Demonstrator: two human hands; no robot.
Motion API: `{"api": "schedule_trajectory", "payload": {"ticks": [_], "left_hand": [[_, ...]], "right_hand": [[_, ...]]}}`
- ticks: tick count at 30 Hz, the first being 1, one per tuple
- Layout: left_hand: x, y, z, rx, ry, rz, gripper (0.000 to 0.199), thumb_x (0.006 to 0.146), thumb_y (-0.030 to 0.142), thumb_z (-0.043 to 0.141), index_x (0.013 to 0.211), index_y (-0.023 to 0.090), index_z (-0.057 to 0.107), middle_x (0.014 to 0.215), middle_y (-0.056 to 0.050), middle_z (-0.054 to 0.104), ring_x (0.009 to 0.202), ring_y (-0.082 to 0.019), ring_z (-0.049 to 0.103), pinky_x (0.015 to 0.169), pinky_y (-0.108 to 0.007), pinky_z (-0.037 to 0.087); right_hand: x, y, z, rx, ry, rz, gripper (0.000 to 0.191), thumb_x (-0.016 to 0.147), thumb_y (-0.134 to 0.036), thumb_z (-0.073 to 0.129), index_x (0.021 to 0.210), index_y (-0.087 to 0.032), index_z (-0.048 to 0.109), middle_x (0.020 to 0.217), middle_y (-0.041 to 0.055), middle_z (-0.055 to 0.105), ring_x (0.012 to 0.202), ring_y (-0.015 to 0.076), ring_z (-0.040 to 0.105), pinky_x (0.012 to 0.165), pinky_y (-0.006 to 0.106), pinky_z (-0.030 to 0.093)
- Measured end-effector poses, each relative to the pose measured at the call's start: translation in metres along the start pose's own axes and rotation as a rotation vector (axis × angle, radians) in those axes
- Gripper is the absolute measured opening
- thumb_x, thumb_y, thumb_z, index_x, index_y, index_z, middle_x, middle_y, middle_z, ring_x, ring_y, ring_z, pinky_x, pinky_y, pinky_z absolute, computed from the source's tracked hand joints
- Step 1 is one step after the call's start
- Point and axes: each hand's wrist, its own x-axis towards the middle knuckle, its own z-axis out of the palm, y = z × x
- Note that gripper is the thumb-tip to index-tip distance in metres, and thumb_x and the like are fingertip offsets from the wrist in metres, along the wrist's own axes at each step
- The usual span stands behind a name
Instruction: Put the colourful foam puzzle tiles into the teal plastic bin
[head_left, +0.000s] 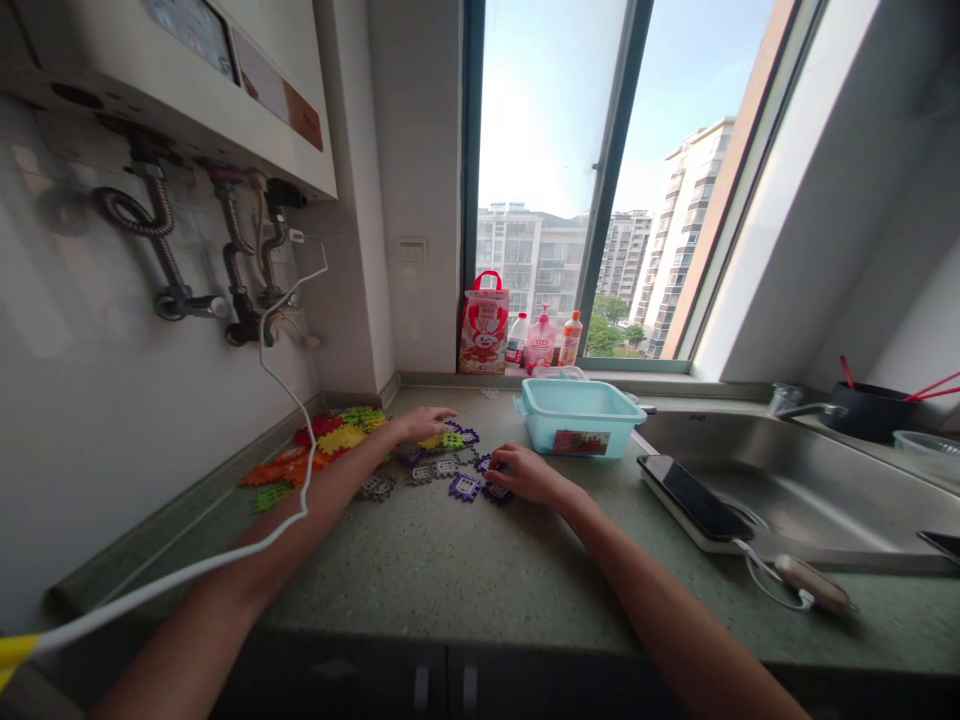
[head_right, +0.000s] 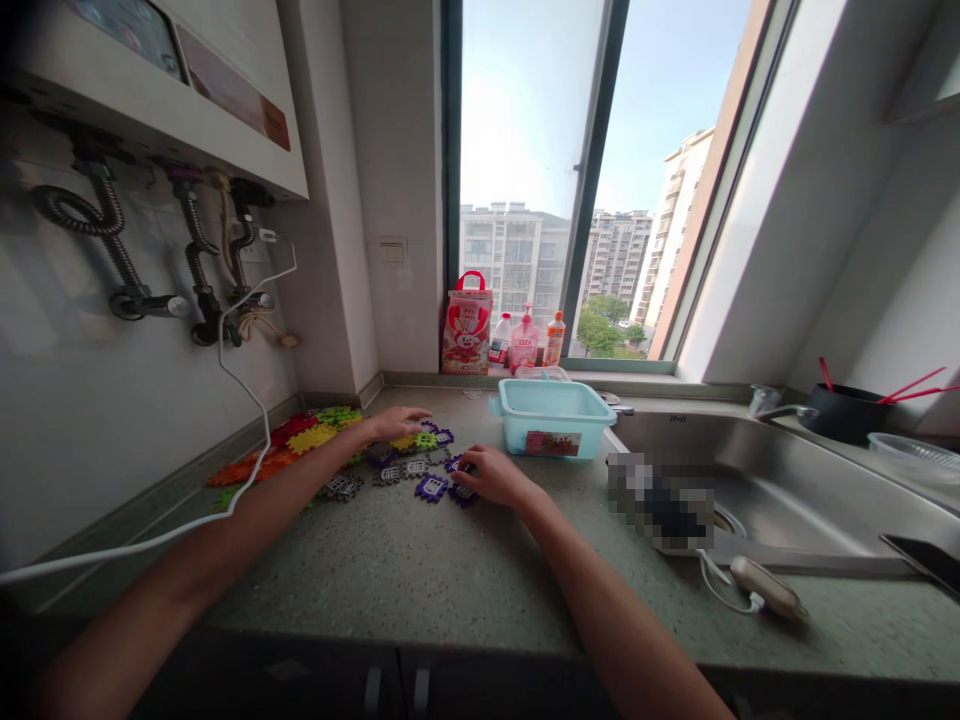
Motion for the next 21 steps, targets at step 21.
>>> {"api": "schedule_trajectory", "payload": {"ticks": [21], "left_hand": [[-0.081, -0.064, -0.004, 0.308, 0.048, -0.132, 0.043, 0.085, 0.029, 0.060, 0.125, 0.024, 0.075, 0.129, -0.012, 0.074, 0.119, -0.028, 0.068, 0.104, -0.034, 0.050]], "right_hand": [[0.003, -0.013, 0.009, -0.106, 0.098, 0.108, 0.024, 0.082, -0.027, 0.078, 0.105, -0.023, 0.074, 0.101, 0.0051, 0.078, 0.093, 0.0228, 0.070, 0.085, 0.030, 0.051]]}}
